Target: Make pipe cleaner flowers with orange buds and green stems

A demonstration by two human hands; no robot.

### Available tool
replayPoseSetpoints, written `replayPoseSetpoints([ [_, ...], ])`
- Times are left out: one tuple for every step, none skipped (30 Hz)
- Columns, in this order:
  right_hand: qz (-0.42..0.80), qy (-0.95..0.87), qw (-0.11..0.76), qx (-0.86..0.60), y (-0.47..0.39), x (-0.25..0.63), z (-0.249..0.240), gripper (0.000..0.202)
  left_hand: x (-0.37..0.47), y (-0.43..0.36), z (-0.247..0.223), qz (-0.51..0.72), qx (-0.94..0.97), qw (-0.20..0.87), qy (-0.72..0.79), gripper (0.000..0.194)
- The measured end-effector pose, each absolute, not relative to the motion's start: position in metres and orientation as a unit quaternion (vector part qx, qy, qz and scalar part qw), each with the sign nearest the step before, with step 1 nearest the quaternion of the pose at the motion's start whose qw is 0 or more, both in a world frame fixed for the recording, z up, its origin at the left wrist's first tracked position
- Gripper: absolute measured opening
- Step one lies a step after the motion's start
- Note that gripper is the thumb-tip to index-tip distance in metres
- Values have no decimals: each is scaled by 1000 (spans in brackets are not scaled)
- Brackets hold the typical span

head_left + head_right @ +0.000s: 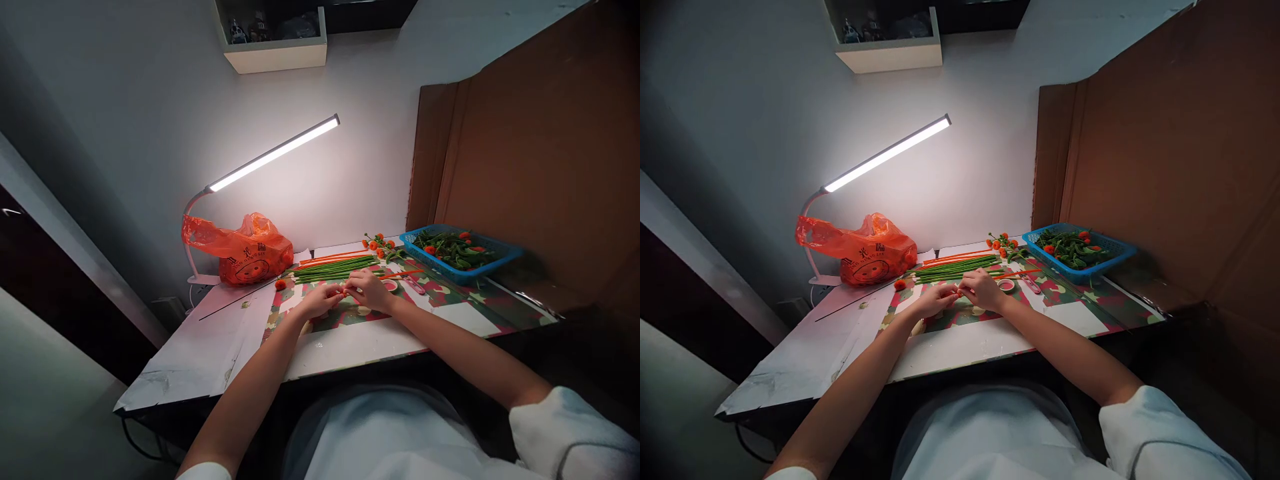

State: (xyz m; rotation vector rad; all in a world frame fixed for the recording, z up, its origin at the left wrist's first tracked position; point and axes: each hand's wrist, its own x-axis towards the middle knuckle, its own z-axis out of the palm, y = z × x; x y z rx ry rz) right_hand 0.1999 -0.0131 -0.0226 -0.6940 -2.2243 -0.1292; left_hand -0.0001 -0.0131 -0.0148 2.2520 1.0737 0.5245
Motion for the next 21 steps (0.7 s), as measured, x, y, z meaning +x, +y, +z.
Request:
replayPoseSetpoints([
  [-54,-876,392,-274,-13,200,-23,20,2,-15,-14,198,852,265,406,30],
  [-55,-875,394,-276,-12,200,-24,20,4,-17,-13,196,858,233,413,28],
  [-56,-873,397,-278,-12,200,-24,20,6,-19,-12,194,863,195,424,27],
  [-55,-870,401,-281,-12,200,-25,19,9,-21,-10,190,865,153,439,27],
  [-54,-866,407,-285,-13,200,-25,19,11,-24,-9,185,864,114,454,27],
  [-53,-862,413,-289,-13,200,-25,19,13,-26,-8,180,862,81,467,26],
  [-50,-858,419,-293,-14,200,-25,19,15,-27,-7,177,859,56,477,26],
  [-48,-854,424,-297,-14,200,-25,20,16,-29,-7,178,856,40,484,27],
  [-47,-852,427,-301,-15,200,-25,20,17,-29,-7,183,853,31,488,27],
  [-46,-849,428,-305,-15,200,-25,21,18,-30,-7,194,850,29,489,28],
  [-45,-847,429,-311,-16,200,-24,21,19,-29,-8,208,847,32,488,28],
  [-43,-845,429,-317,-16,199,-25,22,19,-29,-9,224,843,37,488,29],
  [-41,-842,430,-323,-16,199,-25,22,19,-28,-10,241,838,44,488,29],
  [-36,-839,434,-327,-16,198,-25,22,19,-27,-12,257,833,52,487,28],
  [-31,-835,440,-329,-16,198,-25,21,20,-26,-13,274,827,60,486,28],
  [-25,-831,447,-329,-15,197,-25,20,20,-26,-14,291,822,70,485,27],
  [-18,-827,456,-329,-15,197,-26,19,20,-25,-15,307,816,81,483,26],
  [-10,-823,463,-329,-15,196,-26,18,21,-24,-16,322,810,96,480,25],
  [-2,-819,470,-330,-15,196,-26,17,22,-24,-16,336,804,115,477,25],
  [8,-815,476,-330,-16,196,-26,17,22,-23,-17,349,797,137,473,24],
  [19,-812,482,-329,-16,195,-26,17,23,-22,-18,362,789,163,469,23],
])
